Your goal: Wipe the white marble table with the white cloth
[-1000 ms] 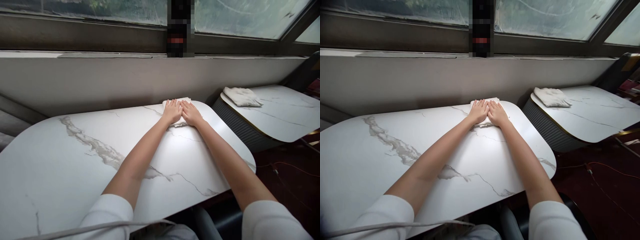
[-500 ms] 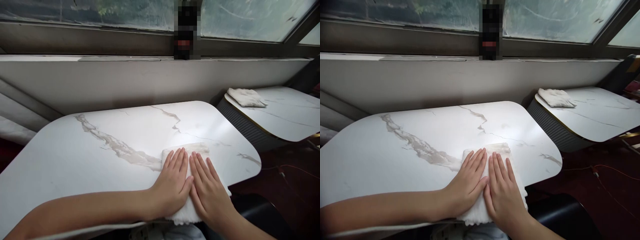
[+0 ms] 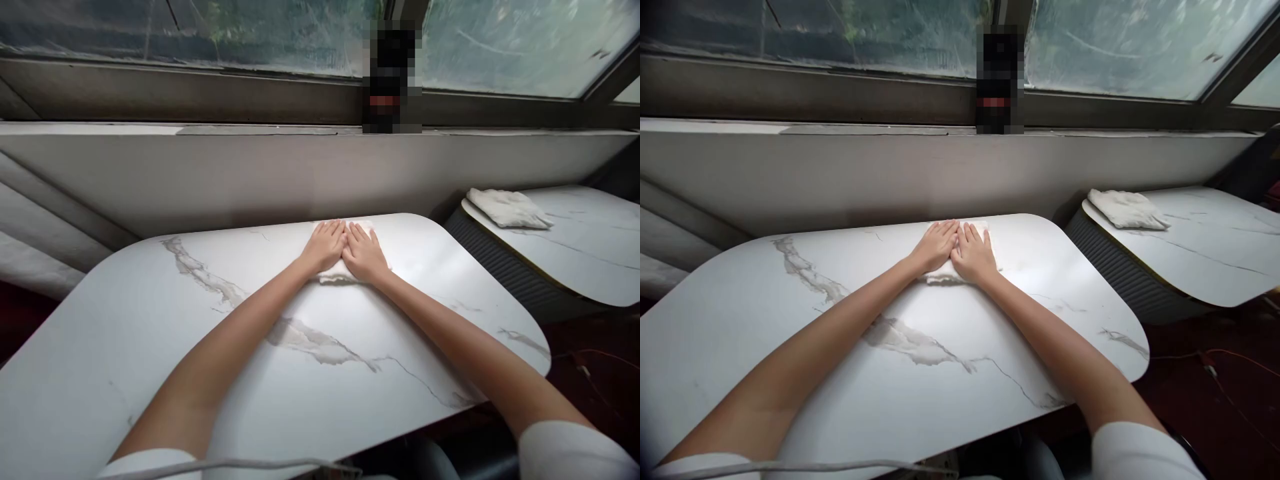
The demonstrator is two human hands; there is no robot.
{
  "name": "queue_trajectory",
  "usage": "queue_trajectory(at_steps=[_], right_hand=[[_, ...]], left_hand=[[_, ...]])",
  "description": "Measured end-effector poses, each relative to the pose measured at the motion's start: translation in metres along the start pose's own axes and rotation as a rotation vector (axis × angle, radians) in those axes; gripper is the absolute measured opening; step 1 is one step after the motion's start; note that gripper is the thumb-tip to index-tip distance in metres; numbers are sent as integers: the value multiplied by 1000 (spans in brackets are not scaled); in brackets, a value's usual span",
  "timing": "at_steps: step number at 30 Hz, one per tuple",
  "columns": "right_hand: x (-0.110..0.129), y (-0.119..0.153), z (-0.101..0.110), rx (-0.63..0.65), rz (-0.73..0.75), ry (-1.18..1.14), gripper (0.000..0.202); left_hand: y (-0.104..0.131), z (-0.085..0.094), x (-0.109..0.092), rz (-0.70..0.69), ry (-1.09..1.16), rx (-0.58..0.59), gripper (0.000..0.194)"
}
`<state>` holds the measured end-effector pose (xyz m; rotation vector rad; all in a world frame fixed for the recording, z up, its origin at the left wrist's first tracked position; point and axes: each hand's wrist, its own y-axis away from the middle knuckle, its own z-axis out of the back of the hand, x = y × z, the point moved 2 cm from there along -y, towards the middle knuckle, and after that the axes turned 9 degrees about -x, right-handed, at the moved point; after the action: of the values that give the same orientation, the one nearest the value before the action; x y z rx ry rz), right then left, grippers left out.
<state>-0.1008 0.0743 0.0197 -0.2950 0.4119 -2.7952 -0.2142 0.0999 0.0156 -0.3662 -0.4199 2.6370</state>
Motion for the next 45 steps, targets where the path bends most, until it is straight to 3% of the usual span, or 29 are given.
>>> queue_trajectory(at_steps=[3,5,8,10,13,16,19,21,23,25,28,32,37,41,45], right_hand=[[-2,-38,-12,-6,17,2,58],[-2,-49,-14,-9,34,15,57],[1,-43,-13,-18,54,30,57],[6,-23,-8,-28,71,36,57],[23,30,5,-48,96,67,58],[44,100,26,-53,149,96,61],[63,163,49,-37,295,64,61],[73,190,59,-30,384,22,61],[81,200,62,-43,430,-20,63],[88,192,56,-53,433,-52,63],[97,150,36,-7,399,-85,61],[103,58,2,51,384,-154,61],[110,-39,-34,10,294,-128,60],[113,-66,-45,-12,254,-79,59],[112,-51,-40,-22,303,-49,58]], left_hand=[[-26,-3,24,53,-48,-2,52],[-32,-2,29,88,-59,-7,53],[-24,0,24,95,-63,-9,52],[-8,4,15,74,-73,-3,52],[35,15,-8,-11,-65,16,52],[97,35,-38,-121,0,45,55],[160,60,-62,-203,64,68,58],[193,73,-69,-198,88,77,58],[212,81,-68,-152,96,82,56],[217,83,-60,-74,85,91,54],[198,76,-31,77,35,74,53],[141,60,33,217,-45,13,52],[68,48,108,214,-124,-50,49],[43,43,131,190,-135,-58,48],[55,44,121,187,-144,-66,48]])
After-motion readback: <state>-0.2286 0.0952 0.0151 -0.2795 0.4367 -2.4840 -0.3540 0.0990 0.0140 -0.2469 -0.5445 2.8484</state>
